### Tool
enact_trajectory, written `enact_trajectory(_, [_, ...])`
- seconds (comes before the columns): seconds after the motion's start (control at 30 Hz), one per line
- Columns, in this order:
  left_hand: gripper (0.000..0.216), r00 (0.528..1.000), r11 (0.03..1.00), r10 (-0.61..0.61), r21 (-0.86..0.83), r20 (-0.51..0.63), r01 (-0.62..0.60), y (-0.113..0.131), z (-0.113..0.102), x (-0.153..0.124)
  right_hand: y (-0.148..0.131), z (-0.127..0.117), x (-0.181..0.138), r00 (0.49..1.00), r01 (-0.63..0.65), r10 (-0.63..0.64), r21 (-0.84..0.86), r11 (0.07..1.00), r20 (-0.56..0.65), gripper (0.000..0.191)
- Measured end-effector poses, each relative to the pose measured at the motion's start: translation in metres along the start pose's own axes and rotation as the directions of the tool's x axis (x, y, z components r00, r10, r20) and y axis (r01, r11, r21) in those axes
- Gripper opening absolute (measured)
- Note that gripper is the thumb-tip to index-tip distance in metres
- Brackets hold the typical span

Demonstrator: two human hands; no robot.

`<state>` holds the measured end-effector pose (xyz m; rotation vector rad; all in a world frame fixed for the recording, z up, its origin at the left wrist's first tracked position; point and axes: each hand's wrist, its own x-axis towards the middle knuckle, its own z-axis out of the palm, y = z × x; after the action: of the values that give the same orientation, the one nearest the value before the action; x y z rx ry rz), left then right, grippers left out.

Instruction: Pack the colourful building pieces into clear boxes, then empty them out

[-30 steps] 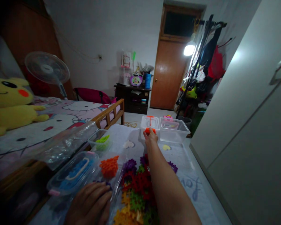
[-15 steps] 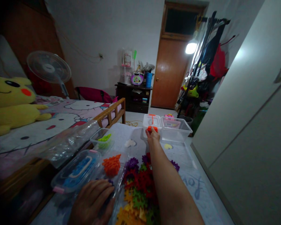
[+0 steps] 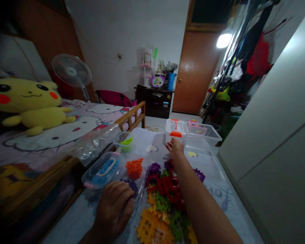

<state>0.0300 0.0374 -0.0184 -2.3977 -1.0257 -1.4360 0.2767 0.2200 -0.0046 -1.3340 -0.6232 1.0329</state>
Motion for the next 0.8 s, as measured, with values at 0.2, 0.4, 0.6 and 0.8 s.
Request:
enact_trajectory(0.2, [0.014, 1.000, 0.998, 0.001, -0.061, 0.023, 0.001, 0.004, -0.002, 0.000, 0.013, 0.023, -0.059, 0.882, 0.230, -0.009, -0.413, 0.881, 0.471, 0.020])
enact_trajectory(0.4, [0.013, 0.999, 0.996, 0.024, -0.088, 0.033, -0.021, 0.002, 0.000, -0.002, 0.021, 0.039, -0.083, 0.808, 0.345, 0.053, -0.545, 0.764, 0.587, 0.018])
enact_trajectory(0.6, [0.014, 0.999, 0.992, 0.023, -0.125, 0.022, -0.020, -0.001, -0.001, -0.004, 0.015, 0.017, -0.090, 0.809, 0.204, 0.124, -0.471, 0.858, 0.575, 0.021])
enact_trajectory(0.8, [0.018, 0.995, 0.992, -0.092, -0.088, -0.044, 0.088, -0.010, 0.000, -0.009, 0.014, -0.004, -0.101, 0.808, 0.043, 0.124, -0.268, 0.963, 0.577, 0.039])
